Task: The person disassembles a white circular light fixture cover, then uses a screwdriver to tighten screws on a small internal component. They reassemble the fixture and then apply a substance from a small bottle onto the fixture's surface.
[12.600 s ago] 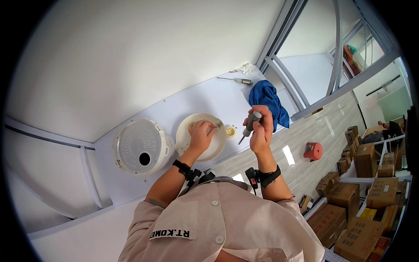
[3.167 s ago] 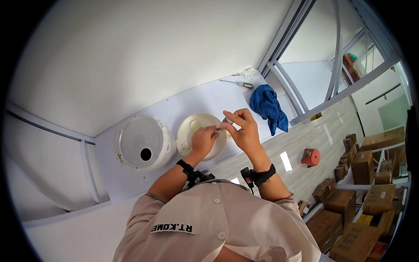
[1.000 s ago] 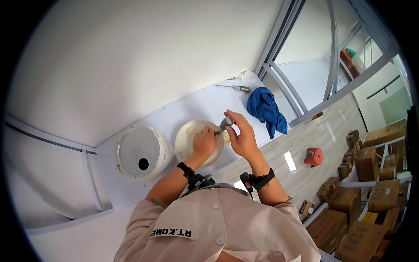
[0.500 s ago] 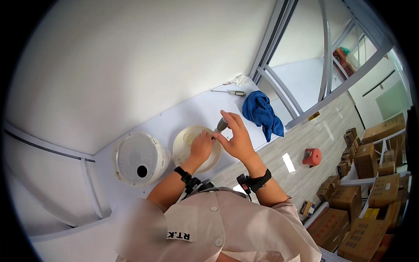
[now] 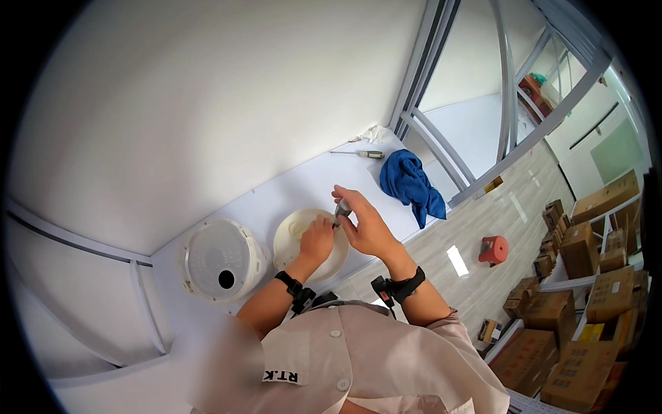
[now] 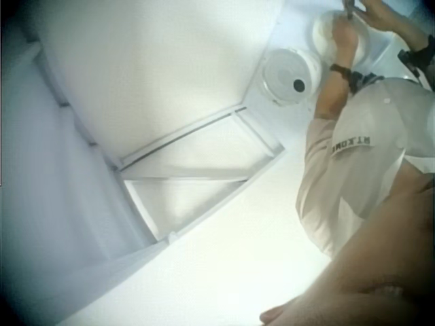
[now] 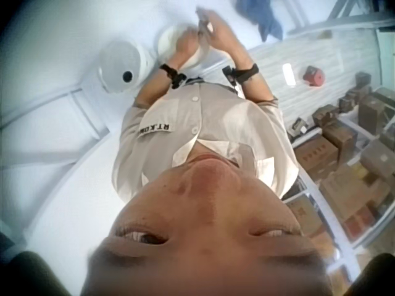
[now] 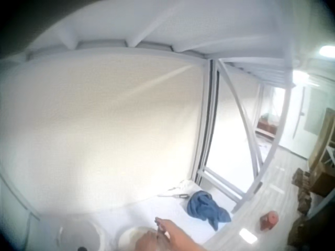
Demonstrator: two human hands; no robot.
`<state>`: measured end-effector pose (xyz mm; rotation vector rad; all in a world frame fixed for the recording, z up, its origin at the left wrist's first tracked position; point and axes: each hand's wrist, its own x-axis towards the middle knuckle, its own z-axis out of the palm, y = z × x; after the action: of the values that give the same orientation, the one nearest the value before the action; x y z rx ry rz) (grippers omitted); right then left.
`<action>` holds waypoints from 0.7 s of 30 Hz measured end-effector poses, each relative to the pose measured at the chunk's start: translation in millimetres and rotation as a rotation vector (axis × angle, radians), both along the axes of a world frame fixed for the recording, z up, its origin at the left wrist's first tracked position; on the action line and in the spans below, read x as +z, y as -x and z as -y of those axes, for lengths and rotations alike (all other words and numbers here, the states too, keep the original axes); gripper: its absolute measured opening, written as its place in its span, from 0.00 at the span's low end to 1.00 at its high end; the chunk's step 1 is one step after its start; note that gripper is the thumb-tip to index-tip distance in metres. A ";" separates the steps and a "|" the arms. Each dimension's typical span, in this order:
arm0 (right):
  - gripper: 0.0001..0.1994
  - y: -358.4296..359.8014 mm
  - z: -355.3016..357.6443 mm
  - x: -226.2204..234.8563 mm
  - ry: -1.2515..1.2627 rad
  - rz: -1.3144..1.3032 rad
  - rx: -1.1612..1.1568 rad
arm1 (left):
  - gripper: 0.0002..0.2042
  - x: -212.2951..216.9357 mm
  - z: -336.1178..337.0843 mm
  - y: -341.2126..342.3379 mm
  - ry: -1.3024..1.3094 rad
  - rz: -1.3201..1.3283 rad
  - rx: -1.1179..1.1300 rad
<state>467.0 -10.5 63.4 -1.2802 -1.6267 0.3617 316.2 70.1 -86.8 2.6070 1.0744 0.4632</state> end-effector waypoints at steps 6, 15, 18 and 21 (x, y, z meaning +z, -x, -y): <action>0.34 -1.6 2.5 2.4 0.023 -0.009 0.016 | 0.10 -7.1 -3.8 -1.5 -0.027 0.038 -0.003; 0.31 -16.0 12.0 16.8 -0.154 -0.061 -0.101 | 0.08 -8.9 -7.5 0.2 0.020 0.101 0.067; 0.25 -24.9 15.1 3.7 -0.205 -0.363 -0.063 | 0.10 3.3 -8.2 -3.8 0.148 0.293 0.100; 0.17 -35.3 19.7 7.8 -0.226 -0.383 -0.024 | 0.11 3.3 -17.8 -6.8 0.538 0.454 0.168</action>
<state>502.3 -30.2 71.2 -0.9894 -1.2856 0.3706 323.0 87.9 -83.5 1.8415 1.0764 0.6567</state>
